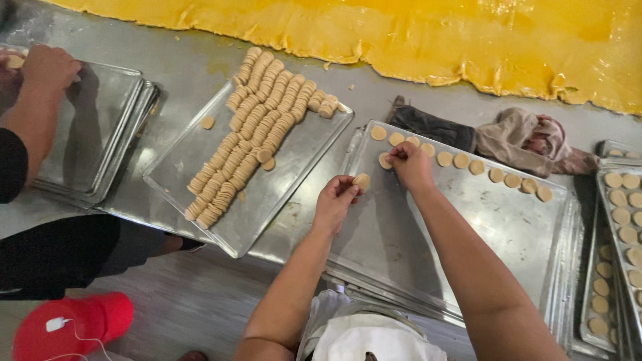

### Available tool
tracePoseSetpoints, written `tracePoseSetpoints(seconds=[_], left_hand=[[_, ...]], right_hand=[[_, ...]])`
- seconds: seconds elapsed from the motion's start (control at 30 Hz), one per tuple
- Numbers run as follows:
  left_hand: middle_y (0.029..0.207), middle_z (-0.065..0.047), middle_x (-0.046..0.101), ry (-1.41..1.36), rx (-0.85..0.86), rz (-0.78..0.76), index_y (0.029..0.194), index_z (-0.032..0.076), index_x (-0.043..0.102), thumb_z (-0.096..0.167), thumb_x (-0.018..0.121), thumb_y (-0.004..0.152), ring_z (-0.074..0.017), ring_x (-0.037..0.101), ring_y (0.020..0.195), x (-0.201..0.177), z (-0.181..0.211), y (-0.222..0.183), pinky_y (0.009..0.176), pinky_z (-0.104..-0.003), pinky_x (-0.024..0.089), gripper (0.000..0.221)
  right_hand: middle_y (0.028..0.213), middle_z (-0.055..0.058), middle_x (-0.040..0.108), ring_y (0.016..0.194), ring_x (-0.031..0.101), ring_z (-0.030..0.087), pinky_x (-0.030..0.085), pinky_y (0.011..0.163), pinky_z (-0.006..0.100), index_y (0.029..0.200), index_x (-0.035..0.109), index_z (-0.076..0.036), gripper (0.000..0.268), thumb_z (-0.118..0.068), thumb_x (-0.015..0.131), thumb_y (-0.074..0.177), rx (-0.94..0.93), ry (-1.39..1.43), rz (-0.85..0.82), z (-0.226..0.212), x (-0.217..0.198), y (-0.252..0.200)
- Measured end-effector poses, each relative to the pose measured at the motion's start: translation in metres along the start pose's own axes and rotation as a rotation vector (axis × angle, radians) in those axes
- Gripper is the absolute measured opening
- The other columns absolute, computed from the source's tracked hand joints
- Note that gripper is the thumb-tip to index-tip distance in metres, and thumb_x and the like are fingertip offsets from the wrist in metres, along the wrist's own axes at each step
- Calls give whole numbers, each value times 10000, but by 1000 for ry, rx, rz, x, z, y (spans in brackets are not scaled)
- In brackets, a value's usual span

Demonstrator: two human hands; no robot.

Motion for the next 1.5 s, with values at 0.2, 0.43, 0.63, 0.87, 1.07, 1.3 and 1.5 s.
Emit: tracePoseSetpoints(seconds=[0.2, 0.43, 0.63, 0.87, 1.07, 1.3, 1.5], left_hand=[[1023, -42, 723, -41, 13, -10, 1112, 32, 643, 55, 698, 932, -136, 718, 933, -22, 15, 14, 815, -297, 583, 189], [1025, -47, 723, 67, 137, -13, 1124, 4, 665, 34, 755, 895, -125, 685, 926, -8, 23, 34, 821, -263, 550, 248], [1013, -59, 751, 116, 67, -166, 1088, -10, 687, 13, 790, 853, -124, 716, 946, 5, 19, 39, 849, -260, 571, 257], [980, -52, 750, 151, 11, -308, 1070, 11, 723, 76, 730, 929, -122, 691, 888, 22, -5, 39, 794, -270, 555, 156], [899, -90, 765, 643, 219, -167, 976, 35, 688, 209, 750, 921, -208, 743, 827, 37, 10, 64, 762, -340, 578, 192], [871, -121, 762, 679, 366, -136, 951, 41, 682, 181, 759, 871, -284, 747, 805, 61, 0, 90, 717, -385, 582, 178], [862, -108, 764, 752, 381, -82, 937, 57, 645, 148, 736, 882, -293, 761, 807, 54, 12, 112, 734, -401, 589, 140]], right_hand=[[877, 94, 757, 778, 729, 199, 572, 708, 340, 988, 709, -42, 173, -116, 795, 857, -39, -151, 61, -21, 28, 22], [929, 81, 755, 837, 727, 158, 581, 741, 297, 1028, 735, -27, 191, -152, 784, 893, 67, 236, -149, -58, 23, -20], [1009, 92, 774, 910, 730, 149, 599, 821, 293, 1099, 742, 23, 274, -64, 794, 845, 125, 361, -208, -70, 0, -52], [1043, 98, 778, 952, 731, 140, 581, 864, 281, 1144, 740, 17, 328, -23, 802, 824, 198, 401, -269, -37, -21, -70], [1007, 124, 807, 911, 751, 161, 590, 836, 280, 1105, 789, 27, 254, -95, 762, 884, 205, 158, -211, -25, -40, -53], [950, 81, 743, 832, 712, 142, 607, 704, 295, 1050, 707, 9, 263, -86, 810, 828, 255, 342, -158, -11, -30, -34], [928, 108, 762, 822, 724, 171, 595, 747, 321, 1048, 748, -29, 203, -95, 777, 858, 206, 77, -87, 8, -39, -18]])
Point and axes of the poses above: each hand's wrist, its own y-axis towards the middle knuckle, its own x-axis out of the palm, z = x × y, the point moved 3 cm from there along y, towards the middle knuckle
